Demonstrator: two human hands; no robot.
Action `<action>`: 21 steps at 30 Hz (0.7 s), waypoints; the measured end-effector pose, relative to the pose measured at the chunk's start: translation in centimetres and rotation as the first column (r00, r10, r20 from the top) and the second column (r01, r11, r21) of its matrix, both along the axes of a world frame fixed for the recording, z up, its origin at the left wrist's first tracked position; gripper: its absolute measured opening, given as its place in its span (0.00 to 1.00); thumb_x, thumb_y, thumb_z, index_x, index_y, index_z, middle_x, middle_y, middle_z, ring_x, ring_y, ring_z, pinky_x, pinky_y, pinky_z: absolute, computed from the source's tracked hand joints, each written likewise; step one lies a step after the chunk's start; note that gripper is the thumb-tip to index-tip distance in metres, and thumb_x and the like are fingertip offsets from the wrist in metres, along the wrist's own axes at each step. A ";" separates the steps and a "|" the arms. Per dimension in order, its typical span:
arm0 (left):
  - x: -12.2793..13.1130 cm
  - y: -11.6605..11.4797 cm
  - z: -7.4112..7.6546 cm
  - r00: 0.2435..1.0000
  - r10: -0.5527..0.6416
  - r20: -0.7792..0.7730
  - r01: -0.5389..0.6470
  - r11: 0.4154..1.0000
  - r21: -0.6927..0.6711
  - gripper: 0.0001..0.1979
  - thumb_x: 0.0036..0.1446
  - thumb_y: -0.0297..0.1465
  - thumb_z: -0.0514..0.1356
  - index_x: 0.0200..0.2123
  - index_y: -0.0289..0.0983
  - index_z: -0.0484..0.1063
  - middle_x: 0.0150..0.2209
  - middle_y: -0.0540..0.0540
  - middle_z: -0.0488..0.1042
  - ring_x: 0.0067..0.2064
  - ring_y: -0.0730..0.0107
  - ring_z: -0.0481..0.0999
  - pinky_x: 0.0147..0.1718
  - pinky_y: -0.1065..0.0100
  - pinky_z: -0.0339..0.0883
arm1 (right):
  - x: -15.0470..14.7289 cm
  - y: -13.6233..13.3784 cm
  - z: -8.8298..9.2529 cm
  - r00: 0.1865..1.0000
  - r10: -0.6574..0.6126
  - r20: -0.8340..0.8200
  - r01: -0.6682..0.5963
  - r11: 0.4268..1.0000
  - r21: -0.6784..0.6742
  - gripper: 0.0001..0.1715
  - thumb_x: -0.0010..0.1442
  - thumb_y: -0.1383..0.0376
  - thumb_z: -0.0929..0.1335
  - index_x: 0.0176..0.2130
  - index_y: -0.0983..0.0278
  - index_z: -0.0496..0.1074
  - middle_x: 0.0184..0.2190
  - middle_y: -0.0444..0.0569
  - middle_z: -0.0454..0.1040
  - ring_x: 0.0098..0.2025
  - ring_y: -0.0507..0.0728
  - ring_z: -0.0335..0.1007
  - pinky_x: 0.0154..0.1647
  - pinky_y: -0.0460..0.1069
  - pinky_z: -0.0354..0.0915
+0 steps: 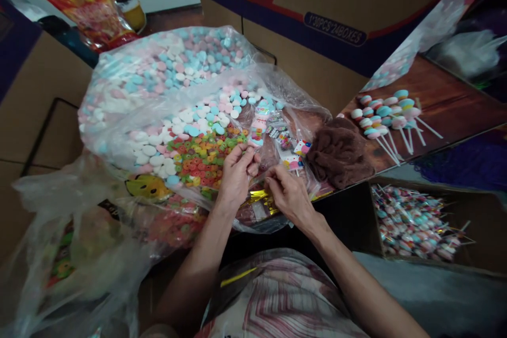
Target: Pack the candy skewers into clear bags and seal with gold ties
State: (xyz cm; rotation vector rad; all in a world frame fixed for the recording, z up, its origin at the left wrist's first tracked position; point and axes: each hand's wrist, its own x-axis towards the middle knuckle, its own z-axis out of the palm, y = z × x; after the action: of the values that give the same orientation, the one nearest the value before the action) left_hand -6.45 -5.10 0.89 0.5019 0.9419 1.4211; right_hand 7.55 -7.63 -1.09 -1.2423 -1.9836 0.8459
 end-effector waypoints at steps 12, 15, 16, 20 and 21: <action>-0.4 0.2 0.2 0.997 0.070 0.025 -0.069 0.997 -0.045 0.04 0.53 0.26 0.63 0.30 0.34 0.70 0.23 0.51 0.69 0.18 0.85 0.56 0.18 0.79 0.48 | 0.5 -0.5 0.9 0.957 0.260 0.126 -0.277 0.951 0.138 0.10 0.67 0.67 0.64 0.43 0.62 0.74 0.39 0.50 0.74 0.41 0.56 0.67 0.43 0.51 0.61; -0.4 0.2 0.3 0.996 0.087 0.034 -0.085 0.994 -0.070 0.05 0.52 0.26 0.64 0.29 0.35 0.68 0.22 0.52 0.68 0.18 0.85 0.55 0.18 0.79 0.48 | -0.2 -1.2 1.1 0.903 0.330 0.275 -0.383 0.909 0.167 0.10 0.66 0.64 0.66 0.45 0.60 0.76 0.40 0.51 0.71 0.41 0.57 0.63 0.42 0.52 0.58; -0.4 0.3 0.2 0.995 0.089 0.037 -0.086 0.994 -0.074 0.05 0.52 0.26 0.63 0.29 0.35 0.68 0.22 0.52 0.68 0.17 0.85 0.55 0.18 0.79 0.48 | -0.5 -1.4 1.1 0.887 0.343 0.309 -0.406 0.898 0.169 0.10 0.66 0.63 0.66 0.44 0.60 0.76 0.39 0.51 0.71 0.41 0.57 0.62 0.41 0.52 0.57; -0.6 0.3 0.3 0.994 0.087 0.065 -0.081 0.993 -0.085 0.05 0.52 0.25 0.63 0.29 0.35 0.68 0.22 0.52 0.68 0.18 0.85 0.56 0.18 0.79 0.49 | -1.2 -2.5 1.5 0.868 0.393 0.304 -0.450 0.881 0.147 0.13 0.68 0.64 0.63 0.42 0.62 0.76 0.36 0.51 0.71 0.39 0.57 0.61 0.41 0.52 0.57; -0.6 0.3 0.4 0.994 0.088 0.067 -0.082 0.993 -0.089 0.05 0.53 0.25 0.63 0.29 0.35 0.68 0.22 0.52 0.68 0.18 0.85 0.56 0.18 0.79 0.49 | -1.1 -2.8 1.9 0.865 0.424 0.269 -0.468 0.874 0.127 0.13 0.69 0.65 0.62 0.42 0.63 0.76 0.36 0.51 0.71 0.39 0.56 0.62 0.42 0.51 0.58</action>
State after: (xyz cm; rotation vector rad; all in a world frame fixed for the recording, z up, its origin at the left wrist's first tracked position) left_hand -7.08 -4.85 1.26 0.3481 0.9724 1.4589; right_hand 6.43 -10.46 0.77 -0.8055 -2.5394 0.7225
